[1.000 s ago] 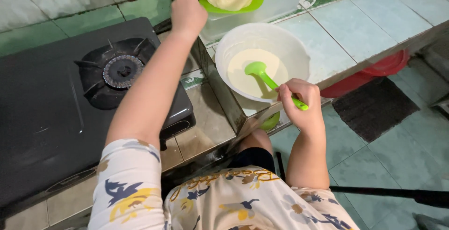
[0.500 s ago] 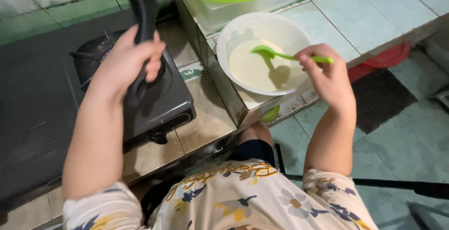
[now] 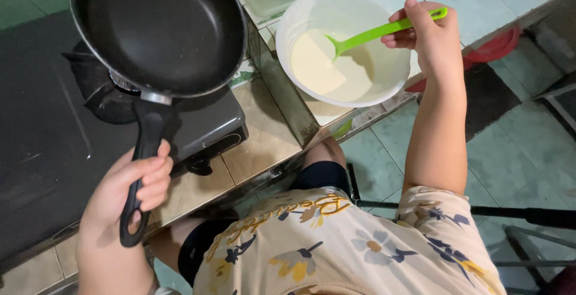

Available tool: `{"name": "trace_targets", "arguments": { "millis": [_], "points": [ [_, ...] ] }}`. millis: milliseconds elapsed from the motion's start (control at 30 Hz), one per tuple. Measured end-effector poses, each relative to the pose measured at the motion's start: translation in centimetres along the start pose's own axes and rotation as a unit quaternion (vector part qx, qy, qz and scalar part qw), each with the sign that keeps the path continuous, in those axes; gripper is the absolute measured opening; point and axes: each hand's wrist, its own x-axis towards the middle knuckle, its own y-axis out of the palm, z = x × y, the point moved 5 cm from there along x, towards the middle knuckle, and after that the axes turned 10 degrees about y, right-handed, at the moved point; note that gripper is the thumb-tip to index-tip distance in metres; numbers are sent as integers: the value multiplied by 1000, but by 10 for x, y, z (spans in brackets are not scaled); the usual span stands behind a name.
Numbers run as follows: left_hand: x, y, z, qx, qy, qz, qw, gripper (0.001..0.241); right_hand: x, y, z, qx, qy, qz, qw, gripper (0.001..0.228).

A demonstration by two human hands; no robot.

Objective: Pouring crepe batter into a pan and organizing cooked crepes on a tray.

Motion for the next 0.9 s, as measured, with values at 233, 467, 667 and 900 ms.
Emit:
{"name": "trace_targets", "arguments": {
  "millis": [233,467,667,900],
  "points": [
    [-24,-6,19,-94,-11,29,995,10,-3,-20,-3,24,15,-23,999,34],
    [-45,1,32,-188,-24,54,980,14,-12,-45,-5,87,-4,-42,995,30],
    [-54,8,40,-192,-44,26,980,18,-20,-54,3,114,-61,-27,991,26],
    [-53,3,52,-179,-65,23,981,17,-20,-61,0,95,-46,-54,993,27]
  ]
}}
